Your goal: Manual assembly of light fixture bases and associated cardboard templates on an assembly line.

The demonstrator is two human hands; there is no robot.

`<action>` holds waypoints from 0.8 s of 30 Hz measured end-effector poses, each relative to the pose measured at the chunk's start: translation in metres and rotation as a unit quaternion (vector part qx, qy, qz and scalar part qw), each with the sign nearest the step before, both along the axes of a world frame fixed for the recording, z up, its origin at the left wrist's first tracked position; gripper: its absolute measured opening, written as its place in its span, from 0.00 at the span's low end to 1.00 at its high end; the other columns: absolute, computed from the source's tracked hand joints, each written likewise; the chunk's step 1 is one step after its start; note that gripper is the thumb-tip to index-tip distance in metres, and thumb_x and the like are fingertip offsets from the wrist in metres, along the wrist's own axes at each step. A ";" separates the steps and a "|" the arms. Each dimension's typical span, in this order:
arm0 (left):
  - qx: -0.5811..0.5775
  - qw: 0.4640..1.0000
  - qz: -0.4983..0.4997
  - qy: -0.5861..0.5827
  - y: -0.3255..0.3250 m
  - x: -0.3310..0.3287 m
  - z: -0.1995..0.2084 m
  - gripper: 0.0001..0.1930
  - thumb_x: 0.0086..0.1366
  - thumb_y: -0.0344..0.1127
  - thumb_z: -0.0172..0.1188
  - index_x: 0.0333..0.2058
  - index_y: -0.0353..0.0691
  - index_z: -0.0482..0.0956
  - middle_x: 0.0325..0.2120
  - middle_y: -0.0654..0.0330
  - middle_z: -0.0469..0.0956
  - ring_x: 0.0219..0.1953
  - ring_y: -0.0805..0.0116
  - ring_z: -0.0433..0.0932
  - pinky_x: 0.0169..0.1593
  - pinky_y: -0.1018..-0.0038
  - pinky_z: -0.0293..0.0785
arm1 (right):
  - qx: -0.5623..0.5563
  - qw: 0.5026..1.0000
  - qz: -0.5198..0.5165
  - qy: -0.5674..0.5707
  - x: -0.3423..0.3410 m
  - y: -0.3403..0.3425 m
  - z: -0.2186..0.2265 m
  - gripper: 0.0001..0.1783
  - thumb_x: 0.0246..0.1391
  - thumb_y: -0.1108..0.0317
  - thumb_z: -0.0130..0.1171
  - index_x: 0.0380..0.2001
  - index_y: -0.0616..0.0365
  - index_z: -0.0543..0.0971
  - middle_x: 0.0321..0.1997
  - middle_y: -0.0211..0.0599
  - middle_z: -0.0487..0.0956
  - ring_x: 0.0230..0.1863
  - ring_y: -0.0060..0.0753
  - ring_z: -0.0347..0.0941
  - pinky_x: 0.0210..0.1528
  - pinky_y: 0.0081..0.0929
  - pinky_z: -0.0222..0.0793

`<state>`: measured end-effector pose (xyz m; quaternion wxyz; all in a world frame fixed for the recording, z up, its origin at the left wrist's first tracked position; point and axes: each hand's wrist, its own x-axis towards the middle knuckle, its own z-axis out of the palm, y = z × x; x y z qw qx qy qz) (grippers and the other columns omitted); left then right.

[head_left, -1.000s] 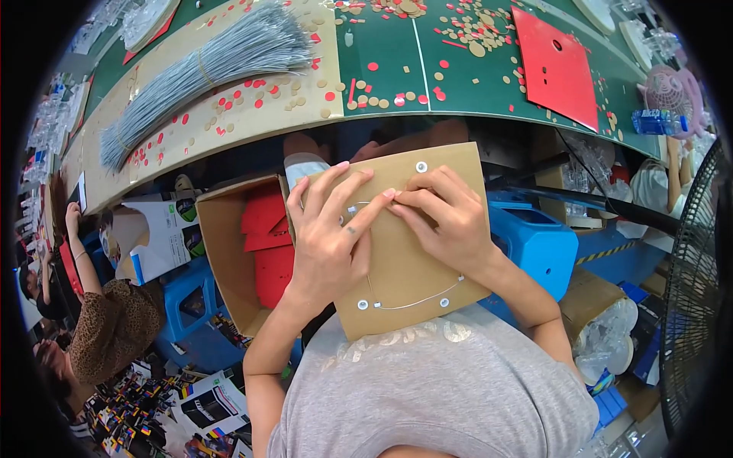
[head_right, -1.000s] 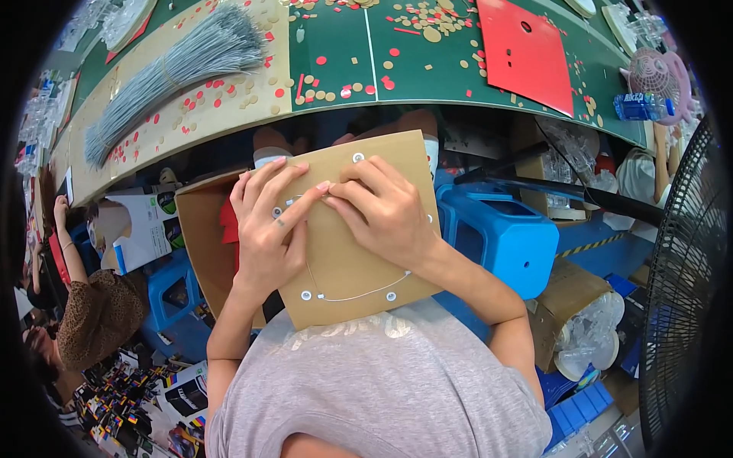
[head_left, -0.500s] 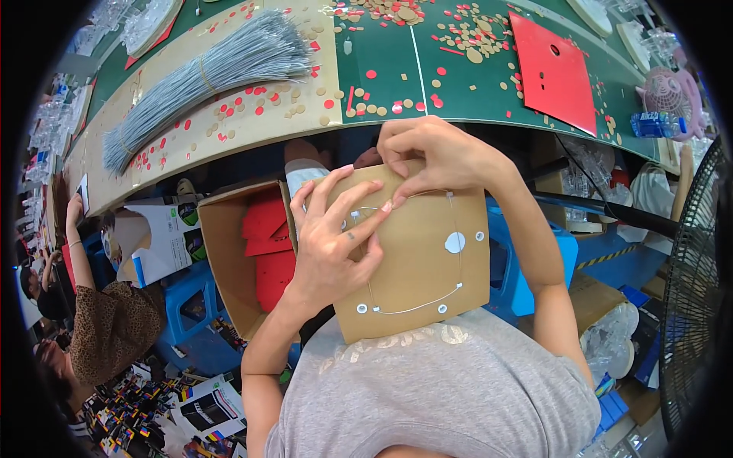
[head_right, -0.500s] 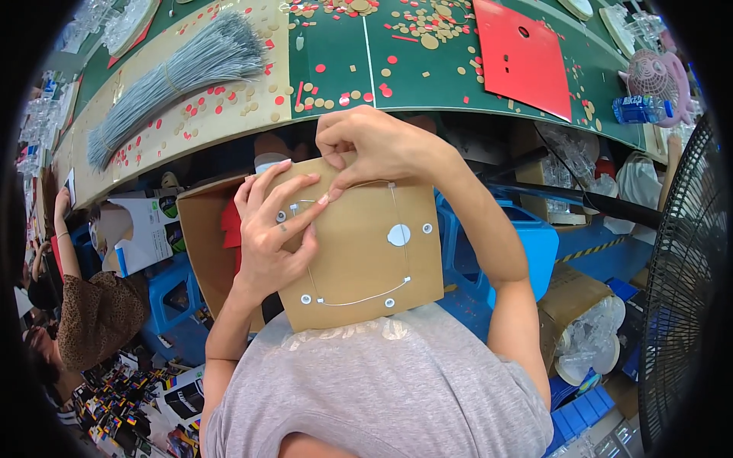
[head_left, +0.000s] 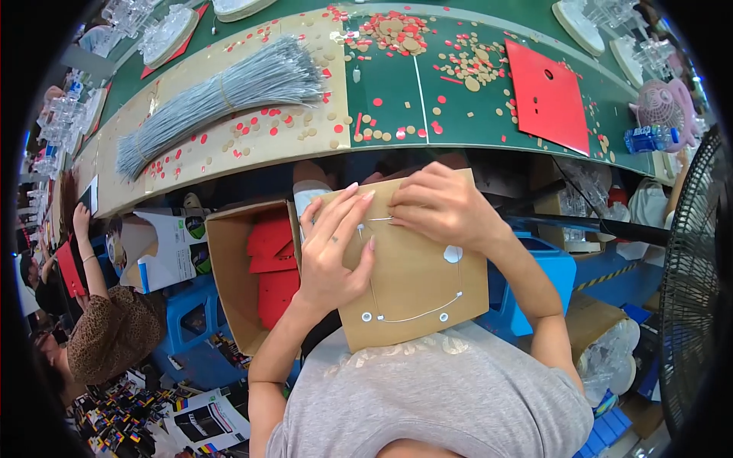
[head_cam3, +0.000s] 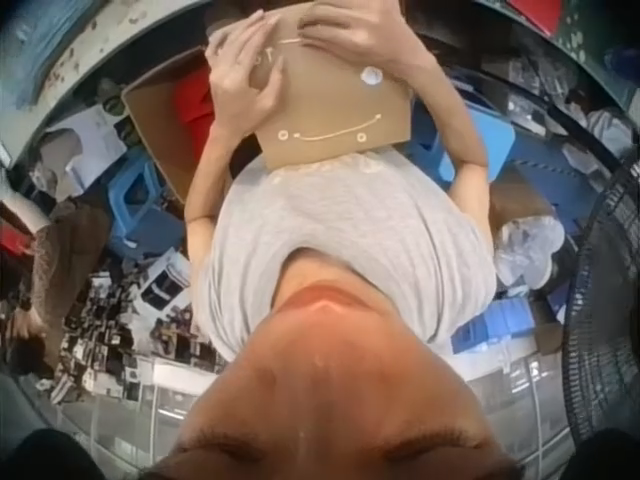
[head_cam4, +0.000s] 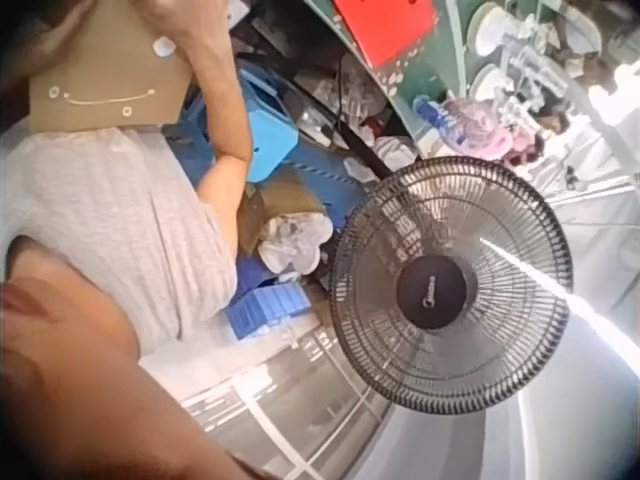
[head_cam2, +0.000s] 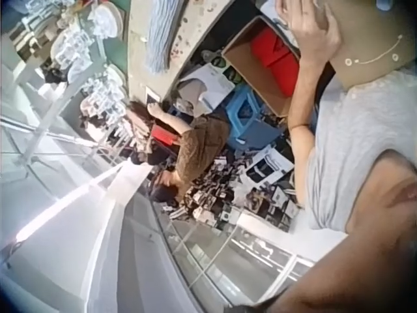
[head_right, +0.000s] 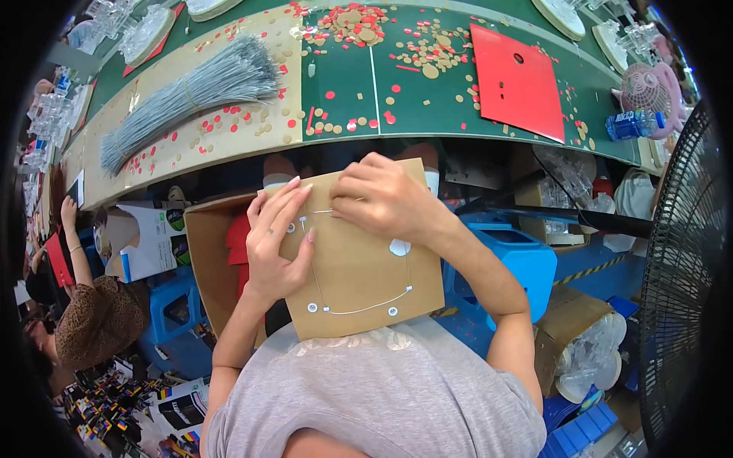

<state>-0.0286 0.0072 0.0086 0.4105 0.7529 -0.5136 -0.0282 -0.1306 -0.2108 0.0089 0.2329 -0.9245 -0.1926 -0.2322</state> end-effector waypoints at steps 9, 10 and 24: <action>0.011 0.999 -0.036 -0.004 -0.004 0.000 -0.004 0.33 0.51 0.27 0.67 0.59 0.40 0.76 0.55 0.54 0.78 0.65 0.56 0.71 0.69 0.50 0.54 | -0.238 0.966 0.076 -0.072 -0.009 0.003 0.002 0.16 0.40 0.69 0.61 0.34 0.67 0.81 0.43 0.40 0.78 0.43 0.34 0.75 0.44 0.30 0.74; 0.025 0.999 -0.047 -0.005 -0.008 0.000 -0.005 0.32 0.52 0.27 0.67 0.60 0.40 0.76 0.55 0.54 0.77 0.66 0.55 0.70 0.69 0.50 0.53 | -0.232 0.969 0.058 -0.057 -0.013 0.000 -0.002 0.16 0.40 0.69 0.61 0.35 0.65 0.82 0.44 0.39 0.78 0.44 0.34 0.75 0.44 0.29 0.74; -0.017 0.992 -0.124 0.022 -0.031 0.033 0.001 0.29 0.52 0.28 0.68 0.57 0.43 0.78 0.55 0.57 0.79 0.64 0.56 0.72 0.70 0.52 0.54 | 0.436 0.753 -0.378 0.317 -0.139 0.062 -0.138 0.22 0.60 0.61 0.60 0.55 0.57 0.78 0.56 0.49 0.80 0.59 0.51 0.74 0.63 0.46 0.68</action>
